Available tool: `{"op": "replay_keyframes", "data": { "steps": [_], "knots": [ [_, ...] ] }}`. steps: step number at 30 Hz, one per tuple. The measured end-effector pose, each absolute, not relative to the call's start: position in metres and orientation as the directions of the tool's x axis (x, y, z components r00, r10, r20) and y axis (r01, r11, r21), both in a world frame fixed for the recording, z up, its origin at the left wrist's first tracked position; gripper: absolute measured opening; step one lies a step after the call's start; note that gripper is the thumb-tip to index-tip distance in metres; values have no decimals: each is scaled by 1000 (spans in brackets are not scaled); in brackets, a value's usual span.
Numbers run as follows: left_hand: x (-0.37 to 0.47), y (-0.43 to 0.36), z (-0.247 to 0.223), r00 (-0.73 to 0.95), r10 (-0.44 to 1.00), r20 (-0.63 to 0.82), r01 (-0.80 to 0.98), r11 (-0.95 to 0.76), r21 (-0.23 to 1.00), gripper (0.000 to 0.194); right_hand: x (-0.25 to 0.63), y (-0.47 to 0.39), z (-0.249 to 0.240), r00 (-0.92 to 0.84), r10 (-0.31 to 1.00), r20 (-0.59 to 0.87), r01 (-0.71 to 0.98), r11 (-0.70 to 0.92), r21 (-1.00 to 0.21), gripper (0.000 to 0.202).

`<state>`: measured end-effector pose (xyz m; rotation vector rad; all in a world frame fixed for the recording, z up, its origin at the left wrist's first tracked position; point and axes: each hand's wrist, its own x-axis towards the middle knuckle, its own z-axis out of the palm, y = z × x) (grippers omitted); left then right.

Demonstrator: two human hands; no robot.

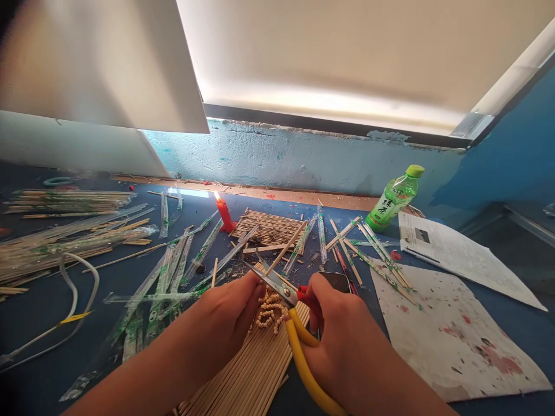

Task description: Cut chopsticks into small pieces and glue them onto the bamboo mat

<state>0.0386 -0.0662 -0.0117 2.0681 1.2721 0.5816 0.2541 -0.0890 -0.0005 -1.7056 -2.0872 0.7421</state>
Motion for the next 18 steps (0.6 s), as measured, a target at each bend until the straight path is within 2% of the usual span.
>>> {"op": "replay_keyframes", "data": {
  "steps": [3,5,7,9,11,18],
  "knots": [
    [41,-67,-2,371,929,10,523,-218,824,32,255,-85,1,-261,960,-105,764,139,-630,29],
    [42,-67,6,342,937,-73,351,-55,935,36,254,-82,4,-299,944,-139,719,127,-684,31],
    [41,-66,10,363,915,-177,132,138,982,37,253,-81,8,-328,928,-176,670,98,-736,34],
    [41,-64,10,403,881,-249,-31,284,958,37,253,-81,11,-344,915,-212,638,62,-768,35],
    [40,-61,8,436,854,-285,-115,366,923,39,253,-82,11,-355,906,-231,619,43,-784,35],
    [41,-57,3,486,830,-275,-217,419,881,29,252,-84,12,-368,885,-285,582,-19,-813,37]
  ]
}}
